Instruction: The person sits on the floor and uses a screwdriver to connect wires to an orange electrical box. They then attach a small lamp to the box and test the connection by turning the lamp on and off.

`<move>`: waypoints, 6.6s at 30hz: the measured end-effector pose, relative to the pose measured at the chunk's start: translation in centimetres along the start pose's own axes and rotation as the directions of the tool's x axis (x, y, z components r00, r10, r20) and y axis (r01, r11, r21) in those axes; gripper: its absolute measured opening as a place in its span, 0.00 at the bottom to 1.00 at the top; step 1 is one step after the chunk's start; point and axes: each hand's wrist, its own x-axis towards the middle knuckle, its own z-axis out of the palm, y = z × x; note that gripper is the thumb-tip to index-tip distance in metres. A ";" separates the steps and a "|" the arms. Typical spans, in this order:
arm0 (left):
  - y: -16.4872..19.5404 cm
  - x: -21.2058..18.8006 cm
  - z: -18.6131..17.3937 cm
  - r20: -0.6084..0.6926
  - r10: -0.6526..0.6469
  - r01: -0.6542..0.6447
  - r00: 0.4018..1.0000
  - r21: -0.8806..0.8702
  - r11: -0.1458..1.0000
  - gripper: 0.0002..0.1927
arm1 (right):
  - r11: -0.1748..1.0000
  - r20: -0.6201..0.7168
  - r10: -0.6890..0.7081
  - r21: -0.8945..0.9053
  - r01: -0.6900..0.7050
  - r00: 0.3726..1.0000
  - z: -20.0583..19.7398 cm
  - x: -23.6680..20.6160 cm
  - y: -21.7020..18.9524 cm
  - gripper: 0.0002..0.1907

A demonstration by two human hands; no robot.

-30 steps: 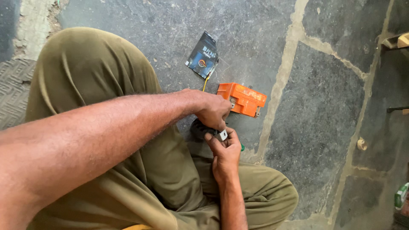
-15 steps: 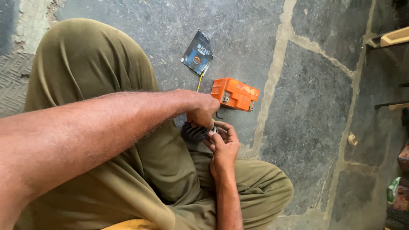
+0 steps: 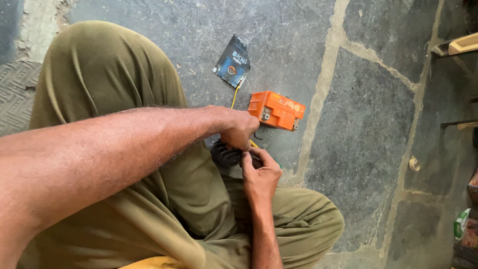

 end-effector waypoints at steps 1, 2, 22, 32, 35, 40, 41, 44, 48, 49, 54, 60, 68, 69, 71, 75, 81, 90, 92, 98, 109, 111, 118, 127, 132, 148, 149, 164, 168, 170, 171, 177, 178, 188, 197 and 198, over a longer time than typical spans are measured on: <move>-0.1 0.2 0.1 -0.010 0.016 -0.016 1.000 0.009 1.000 0.21 | 1.000 0.005 -0.011 -0.008 0.011 1.000 -0.1 0.0 -0.1 0.08; -0.2 0.5 0.2 -0.019 0.033 -0.033 0.999 0.020 0.999 0.22 | 1.000 0.008 -0.023 -0.015 0.023 1.000 -0.1 0.1 -0.2 0.08; -0.3 1.6 -0.8 -0.077 0.033 -0.039 0.997 -0.071 0.997 0.25 | 0.997 -0.031 0.003 0.079 0.000 1.000 -0.2 1.6 1.2 0.07; -1.7 2.9 -0.5 -0.184 0.023 -0.053 0.983 -0.162 0.985 0.20 | 0.899 0.011 0.102 0.427 -0.097 0.995 -1.0 2.2 2.6 0.07; -1.6 2.6 -0.1 -0.143 0.018 -0.052 0.989 -0.242 0.969 0.22 | 0.928 0.008 0.046 0.371 -0.046 0.999 -1.0 1.8 2.3 0.07; -1.2 2.4 0.6 -0.158 0.078 -0.137 0.984 -0.401 0.906 0.19 | 0.922 0.024 -0.001 0.387 -0.008 1.000 -0.8 1.8 1.7 0.07; -1.1 2.4 0.7 -0.163 0.078 -0.140 0.984 -0.414 0.899 0.18 | 0.924 0.015 -0.014 0.382 0.007 1.000 -0.9 1.8 1.6 0.08; -1.2 2.5 0.5 -0.206 0.039 -0.130 0.978 -0.450 0.884 0.15 | 0.930 0.011 -0.042 0.365 0.035 0.999 -0.8 1.6 1.5 0.08; -1.0 2.7 0.3 -0.226 0.038 -0.117 0.973 -0.346 0.931 0.13 | 0.939 0.014 -0.046 0.342 0.039 0.999 -0.9 1.8 1.5 0.08; -0.8 2.7 0.3 -0.233 0.050 -0.124 0.971 -0.312 0.942 0.12 | 0.943 0.008 -0.052 0.329 0.046 0.999 -0.8 1.8 1.5 0.08; -0.3 3.2 0.6 -0.247 0.019 -0.091 0.969 -0.286 0.954 0.13 | 0.939 -0.020 -0.096 0.331 0.097 0.995 -0.7 2.2 1.4 0.07; 0.7 3.4 1.4 -0.187 -0.066 -0.085 0.980 -0.698 0.711 0.13 | 0.873 -0.070 -0.072 0.478 0.097 0.995 -1.6 2.2 2.0 0.05; 1.7 1.6 2.8 -0.245 -0.056 -0.080 0.968 -0.513 0.854 0.12 | 0.848 0.048 -0.013 0.530 -0.014 0.999 -3.2 1.3 2.7 0.07; 1.9 1.5 2.8 -0.243 -0.049 -0.081 0.969 -0.497 0.864 0.13 | 0.851 0.061 0.011 0.524 -0.042 0.998 -3.5 1.2 2.6 0.08; 2.1 1.3 2.9 -0.234 -0.077 -0.053 0.969 -0.502 0.863 0.13 | 0.872 0.068 -0.034 0.490 -0.004 0.997 -3.9 0.8 2.4 0.08; 2.7 1.0 3.1 -0.189 -0.111 0.001 0.976 -0.502 0.865 0.13 | 0.843 0.107 0.032 0.532 -0.085 0.994 -4.3 0.5 2.3 0.09; 2.6 0.8 2.7 -0.133 -0.132 0.056 0.982 -0.467 0.882 0.13 | 0.798 0.153 0.157 0.563 -0.217 0.976 -4.3 0.9 3.1 0.10; 1.1 1.2 1.1 0.040 -0.207 0.206 0.977 0.029 0.978 0.16 | 0.984 0.086 0.057 0.161 -0.070 0.995 -2.8 1.3 2.4 0.08; 0.7 1.5 0.7 -0.086 -0.237 0.246 0.968 0.105 0.964 0.16 | 0.975 0.105 0.061 0.207 -0.081 0.993 -2.8 1.7 2.2 0.08; -1.6 2.5 -0.4 -0.561 -0.190 0.287 0.806 0.090 0.954 0.08 | 0.999 -0.064 -0.051 0.010 0.051 0.997 -4.4 2.8 1.6 0.07; -2.3 6.1 1.1 -0.446 -0.007 0.112 0.895 0.209 0.971 0.07 | 0.763 0.171 -0.152 -0.606 0.226 0.973 -3.8 3.6 -0.3 0.18; -2.5 6.2 1.1 -0.427 -0.021 0.123 0.904 0.211 0.970 0.08 | 0.775 0.158 -0.178 -0.585 0.237 0.971 -3.7 3.7 -0.3 0.17; -1.9 4.9 1.1 -0.444 -0.015 0.109 0.896 0.186 0.977 0.08 | 0.797 0.163 -0.158 -0.561 0.224 0.974 -3.5 3.0 -0.5 0.07; -0.2 1.4 0.4 -0.261 -0.041 0.068 0.965 0.097 0.993 0.13 | 0.904 0.140 -0.298 -0.276 0.326 0.944 -3.3 2.3 -0.8 0.06; 0.9 0.3 0.1 -0.181 -0.011 0.023 0.983 0.064 0.998 0.17 | 0.943 0.021 -0.318 -0.100 0.318 0.948 -3.7 1.5 -0.6 0.06; 1.4 -1.7 -1.0 0.037 -0.308 0.307 0.951 0.021 0.951 0.14 | 0.890 0.184 -0.383 -0.187 0.415 0.905 -1.3 -1.6 -3.1 0.26; 1.4 -1.6 -1.0 0.036 -0.297 0.297 0.954 0.009 0.955 0.14 | 0.913 0.178 -0.347 -0.163 0.375 0.921 -1.1 -1.0 -2.9 0.25; 2.5 -3.1 -2.5 -0.151 -0.428 0.406 0.891 -0.156 0.901 0.08 | 0.775 0.031 -0.559 -0.336 0.536 0.828 -0.5 -0.2 -3.2 0.12; 2.1 -2.8 -2.8 -0.124 -0.428 0.410 0.895 -0.150 0.900 0.06 | 0.835 -0.010 -0.478 -0.315 0.451 0.878 -0.7 0.2 -2.5 0.07; 1.6 -2.6 -2.8 -0.048 -0.401 0.389 0.915 -0.167 0.906 0.05 | 0.912 -0.020 -0.352 -0.230 0.338 0.936 -1.0 0.3 -1.9 0.06; 1.6 -2.4 -2.6 -0.003 -0.380 0.374 0.925 -0.175 0.911 0.04 | 0.944 -0.022 -0.279 -0.191 0.270 0.960 -1.3 0.1 -1.6 0.06; 1.9 -2.3 -1.3 0.101 -0.338 0.351 0.936 -0.199 0.915 0.05 | 0.982 0.034 -0.153 -0.105 0.155 0.988 -2.0 0.4 -1.1 0.07; 2.0 -2.4 -1.3 0.089 -0.335 0.346 0.938 -0.189 0.919 0.05 | 0.983 0.039 -0.167 -0.069 0.170 0.985 -2.0 0.4 -1.2 0.06; 2.6 -1.9 -0.6 0.035 -0.299 0.300 0.954 -0.022 0.954 0.05 | 0.894 0.039 -0.394 -0.215 0.393 0.918 -2.0 -0.4 -3.2 0.05; 2.0 -0.7 -0.3 -0.002 -0.281 0.280 0.960 0.092 0.956 0.09 | 0.869 0.097 -0.394 -0.286 0.404 0.914 -2.0 0.7 -2.6 0.05; 1.9 -0.6 -0.3 -0.008 -0.273 0.272 0.962 0.105 0.957 0.10 | 0.869 0.108 -0.385 -0.293 0.399 0.917 -2.0 1.0 -2.3 0.06</move>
